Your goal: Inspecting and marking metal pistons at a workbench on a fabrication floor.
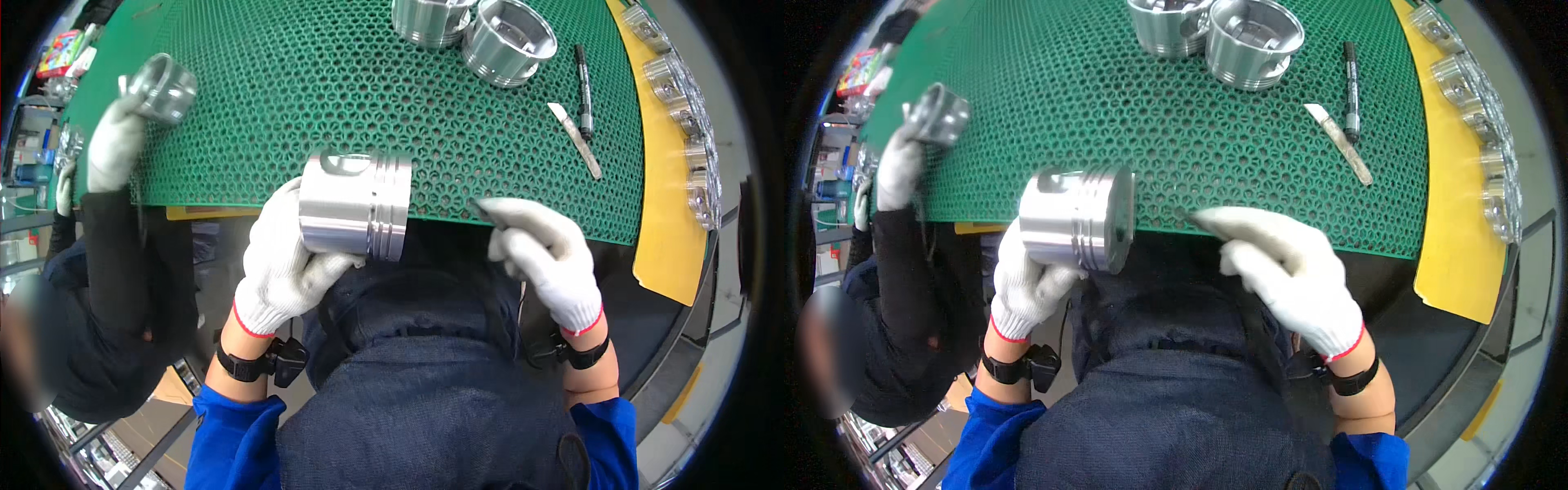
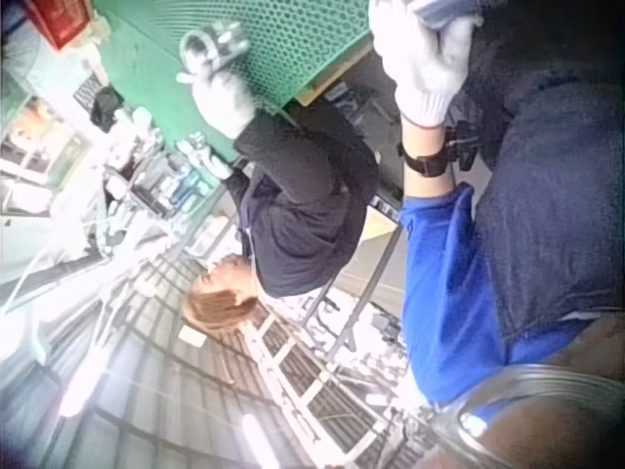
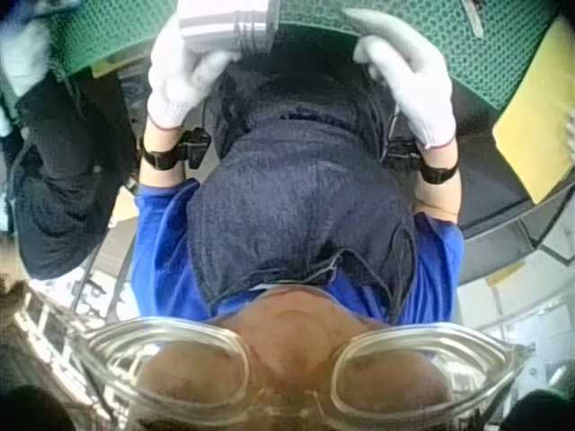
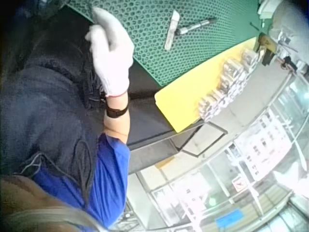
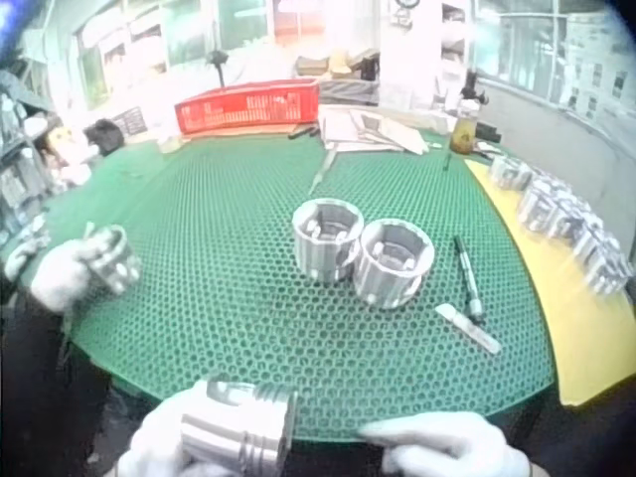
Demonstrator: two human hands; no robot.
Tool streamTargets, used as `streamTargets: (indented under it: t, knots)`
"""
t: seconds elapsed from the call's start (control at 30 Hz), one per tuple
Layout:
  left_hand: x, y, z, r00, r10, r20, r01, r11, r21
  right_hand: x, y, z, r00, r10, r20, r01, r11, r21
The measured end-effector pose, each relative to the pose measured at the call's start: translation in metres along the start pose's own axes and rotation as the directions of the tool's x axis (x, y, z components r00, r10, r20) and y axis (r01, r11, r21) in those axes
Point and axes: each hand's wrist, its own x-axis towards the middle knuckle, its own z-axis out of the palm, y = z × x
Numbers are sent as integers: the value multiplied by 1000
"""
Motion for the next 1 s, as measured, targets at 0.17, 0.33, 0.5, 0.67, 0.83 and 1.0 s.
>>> streamTargets:
  t: [0.17, 0.33, 0.5, 0.67, 0.83, 1.0]
  knots:
    - [-6, -2, 7, 999, -19, -31, 19, 1000, 8, 14, -10, 21, 995, 96, -21, -93, 992, 88]
    - [-2, -5, 1, 993, 113, 28, -114, 993, 27, 23, -20, 29, 985, 175, 6, -175, 983, 56]
    - [-1, -5, 0, 993, 120, 20, -121, 991, 61, 19, -14, 31, 993, 120, -2, -119, 990, 75]
    - [4, -3, -3, 1000, 6, 22, -4, 998, -64, 23, 2, 30, 896, -441, -55, 421, 882, -214]
    - [30, 8, -4, 981, -192, 18, 190, 952, -238, 28, -9, 22, 789, -593, 161, 526, 516, -676]
    - [55, 11, 7, 962, -256, -93, 221, 934, -281, 30, -1, 19, 758, -624, 193, 447, 281, -849]
